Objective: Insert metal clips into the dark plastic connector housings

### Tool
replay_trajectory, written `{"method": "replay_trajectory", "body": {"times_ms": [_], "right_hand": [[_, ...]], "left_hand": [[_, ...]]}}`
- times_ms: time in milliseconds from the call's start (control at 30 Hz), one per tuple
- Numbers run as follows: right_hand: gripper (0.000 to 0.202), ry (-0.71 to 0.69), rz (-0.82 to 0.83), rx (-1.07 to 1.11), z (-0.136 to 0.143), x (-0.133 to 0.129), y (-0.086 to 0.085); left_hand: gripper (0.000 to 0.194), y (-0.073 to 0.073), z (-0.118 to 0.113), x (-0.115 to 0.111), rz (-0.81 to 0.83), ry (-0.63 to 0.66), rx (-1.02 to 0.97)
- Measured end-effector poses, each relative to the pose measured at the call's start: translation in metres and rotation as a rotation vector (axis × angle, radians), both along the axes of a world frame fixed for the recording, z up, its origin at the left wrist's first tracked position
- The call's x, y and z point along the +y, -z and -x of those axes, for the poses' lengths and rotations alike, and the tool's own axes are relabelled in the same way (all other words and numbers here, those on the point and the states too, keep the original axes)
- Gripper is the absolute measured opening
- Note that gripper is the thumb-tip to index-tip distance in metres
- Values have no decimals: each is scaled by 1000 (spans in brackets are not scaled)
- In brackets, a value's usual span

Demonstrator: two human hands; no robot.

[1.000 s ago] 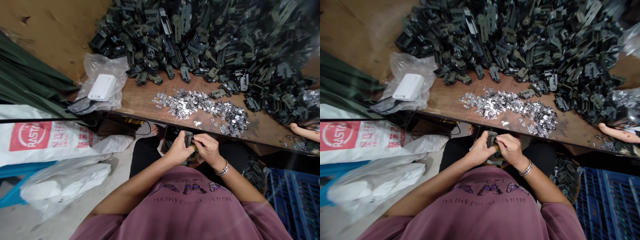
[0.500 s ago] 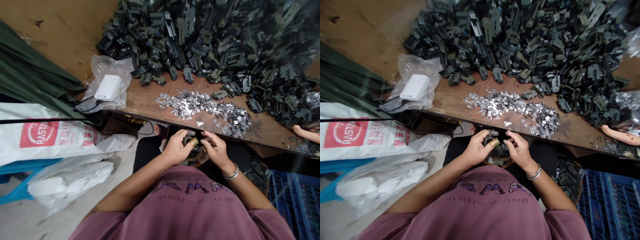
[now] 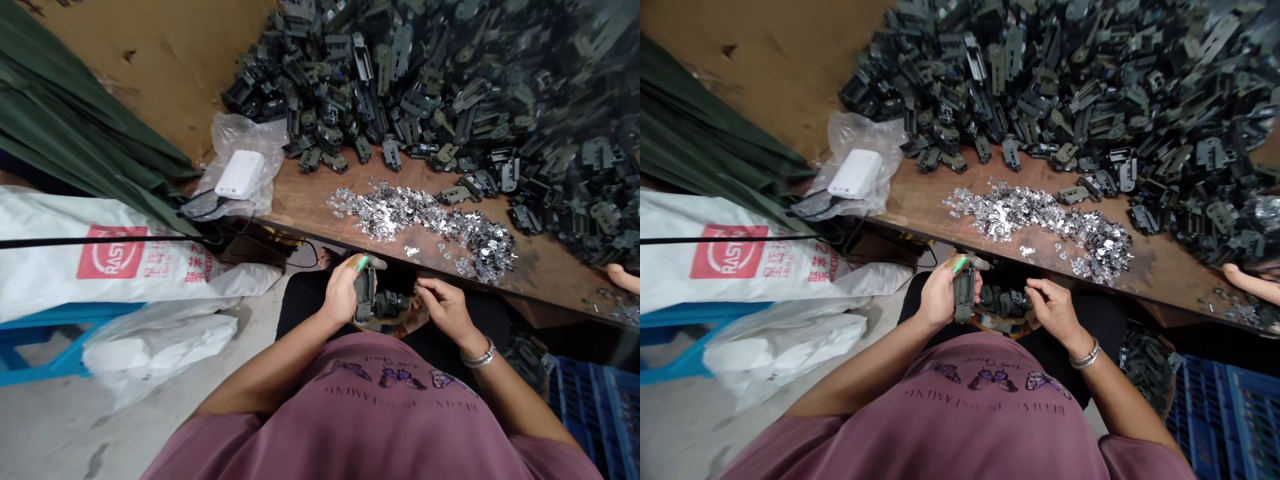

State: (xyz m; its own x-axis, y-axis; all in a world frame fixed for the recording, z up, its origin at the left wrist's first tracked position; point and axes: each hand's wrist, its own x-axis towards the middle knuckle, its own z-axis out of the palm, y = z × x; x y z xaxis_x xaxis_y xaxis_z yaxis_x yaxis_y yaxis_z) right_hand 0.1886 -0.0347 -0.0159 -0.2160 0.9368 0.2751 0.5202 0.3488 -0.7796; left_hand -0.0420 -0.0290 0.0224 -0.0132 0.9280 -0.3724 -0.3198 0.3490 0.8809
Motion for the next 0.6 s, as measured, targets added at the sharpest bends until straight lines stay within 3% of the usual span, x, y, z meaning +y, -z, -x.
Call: {"method": "replay_trajectory", "body": {"times_ms": [100,200,333,467,533,600], "right_hand": [[16,-2,22,-11,-6,10,0],[19,52,35,-31,-21,31,0],[24,169,-24,-106,-47,80,-4],[28,271,-160,-330,-66,138,-13],[37,273,-189,-478,-67,165,-19],[49,239,-189,-629,-62,187,-24]], "left_hand": [[37,-1,0,1,84,12,-114],[40,-3,2,4,53,47,-183],[30,7,6,11,-88,300,154],[28,42,7,19,-178,586,421],[31,64,3,23,-176,621,549],[30,85,-2,26,-172,579,694]]}}
